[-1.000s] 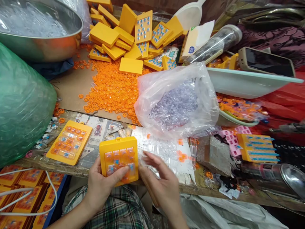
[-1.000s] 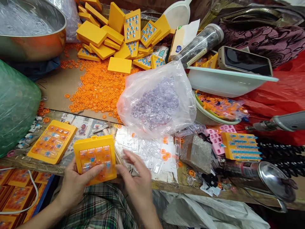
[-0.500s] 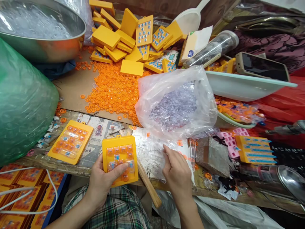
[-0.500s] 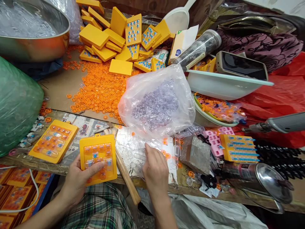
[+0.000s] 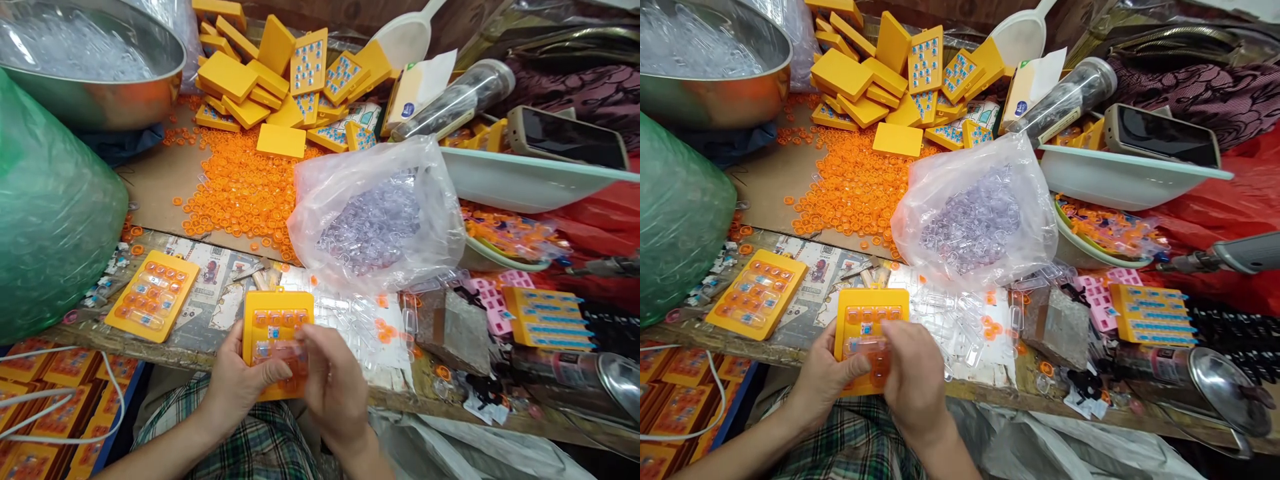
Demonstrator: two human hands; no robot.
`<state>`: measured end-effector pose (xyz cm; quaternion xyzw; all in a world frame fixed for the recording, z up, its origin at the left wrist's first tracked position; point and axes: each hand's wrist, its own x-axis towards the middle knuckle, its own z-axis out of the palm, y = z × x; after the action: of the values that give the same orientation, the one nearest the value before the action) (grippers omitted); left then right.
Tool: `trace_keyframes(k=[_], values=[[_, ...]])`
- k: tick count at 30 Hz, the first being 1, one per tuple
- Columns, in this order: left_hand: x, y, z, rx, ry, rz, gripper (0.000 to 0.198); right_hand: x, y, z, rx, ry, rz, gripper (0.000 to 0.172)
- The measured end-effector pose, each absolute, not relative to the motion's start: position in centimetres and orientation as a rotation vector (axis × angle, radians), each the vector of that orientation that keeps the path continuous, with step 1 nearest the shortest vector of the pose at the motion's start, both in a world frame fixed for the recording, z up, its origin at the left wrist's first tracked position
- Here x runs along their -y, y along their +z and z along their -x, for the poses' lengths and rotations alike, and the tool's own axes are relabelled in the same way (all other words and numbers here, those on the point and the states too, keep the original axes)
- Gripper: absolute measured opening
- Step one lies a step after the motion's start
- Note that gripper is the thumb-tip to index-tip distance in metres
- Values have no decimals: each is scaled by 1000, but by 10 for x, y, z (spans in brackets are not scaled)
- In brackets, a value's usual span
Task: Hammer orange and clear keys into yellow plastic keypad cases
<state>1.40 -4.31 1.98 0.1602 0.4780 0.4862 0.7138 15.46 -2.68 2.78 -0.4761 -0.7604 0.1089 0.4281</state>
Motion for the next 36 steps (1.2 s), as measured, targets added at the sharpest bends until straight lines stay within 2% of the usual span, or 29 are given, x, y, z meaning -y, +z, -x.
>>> trace_keyframes(k=[4,10,15,24,26,30,33,36], values=[[45,10,-15,-1036,1145,-467,53,29,26,-136,1958,190,1108,34],[47,12,-12,-1020,1168,-515,44,26,24,-134,1920,140,1072,46],[49,13,-9,-1158,1149,-559,35,25,28,-130,1806,-69,1258,53],[39,5,-8,-1337,1217,-676,32,17,9,-112,1473,516,1364,50],[37,7,-8,-1359,1255,-648,33,18,10,-114,1369,569,1378,44],[31,8,-8,-1367,1445,-556,32,32,12,-125,1383,534,1418,21],[28,6,-8,-1390,1526,-522,31,43,9,-129,1519,706,1450,19],[31,5,-10,-1425,1522,-543,33,47,8,-125,1534,724,1492,15]])
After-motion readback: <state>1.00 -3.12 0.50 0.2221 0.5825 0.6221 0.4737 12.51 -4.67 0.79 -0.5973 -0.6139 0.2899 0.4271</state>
